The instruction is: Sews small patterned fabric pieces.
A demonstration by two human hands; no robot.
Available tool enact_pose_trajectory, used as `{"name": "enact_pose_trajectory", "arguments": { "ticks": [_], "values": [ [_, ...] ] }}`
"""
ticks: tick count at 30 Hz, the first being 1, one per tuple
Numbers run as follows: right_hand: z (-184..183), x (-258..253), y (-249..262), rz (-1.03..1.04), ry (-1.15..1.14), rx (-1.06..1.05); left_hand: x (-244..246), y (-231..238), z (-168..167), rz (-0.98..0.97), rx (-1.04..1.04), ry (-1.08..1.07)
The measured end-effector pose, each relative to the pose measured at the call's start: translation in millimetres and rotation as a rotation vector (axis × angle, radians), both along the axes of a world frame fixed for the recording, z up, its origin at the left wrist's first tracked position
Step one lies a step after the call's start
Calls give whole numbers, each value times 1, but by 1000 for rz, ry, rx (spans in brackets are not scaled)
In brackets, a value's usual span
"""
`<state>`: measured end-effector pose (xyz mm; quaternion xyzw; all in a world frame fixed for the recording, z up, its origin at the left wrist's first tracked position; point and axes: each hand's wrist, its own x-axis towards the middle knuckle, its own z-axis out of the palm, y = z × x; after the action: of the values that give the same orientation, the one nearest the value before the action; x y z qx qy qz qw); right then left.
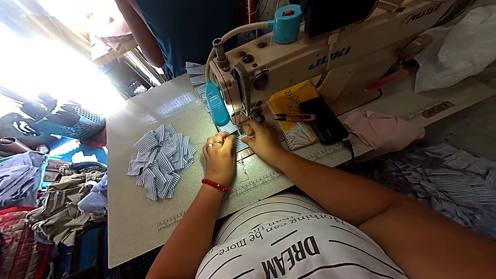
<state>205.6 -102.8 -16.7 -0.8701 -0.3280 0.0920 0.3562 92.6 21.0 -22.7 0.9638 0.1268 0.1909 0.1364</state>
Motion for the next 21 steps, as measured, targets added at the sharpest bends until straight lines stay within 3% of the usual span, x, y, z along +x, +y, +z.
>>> {"name": "enact_pose_trajectory", "arguments": {
  "ticks": [5, 8, 11, 21],
  "values": [
    [3, -6, -6, 51, -64, 21, -6, 1, -4, -167, 226, 81],
    [-1, -14, -22, 138, -274, 43, -5, 1, -4, -143, 205, 114],
    [-4, -19, -36, 210, -428, -70, -4, 5, -5, -132, 151, 112],
    [-9, -23, -39, 206, -464, -140, 1, 8, -4, -129, 152, 123]
  ]
}}
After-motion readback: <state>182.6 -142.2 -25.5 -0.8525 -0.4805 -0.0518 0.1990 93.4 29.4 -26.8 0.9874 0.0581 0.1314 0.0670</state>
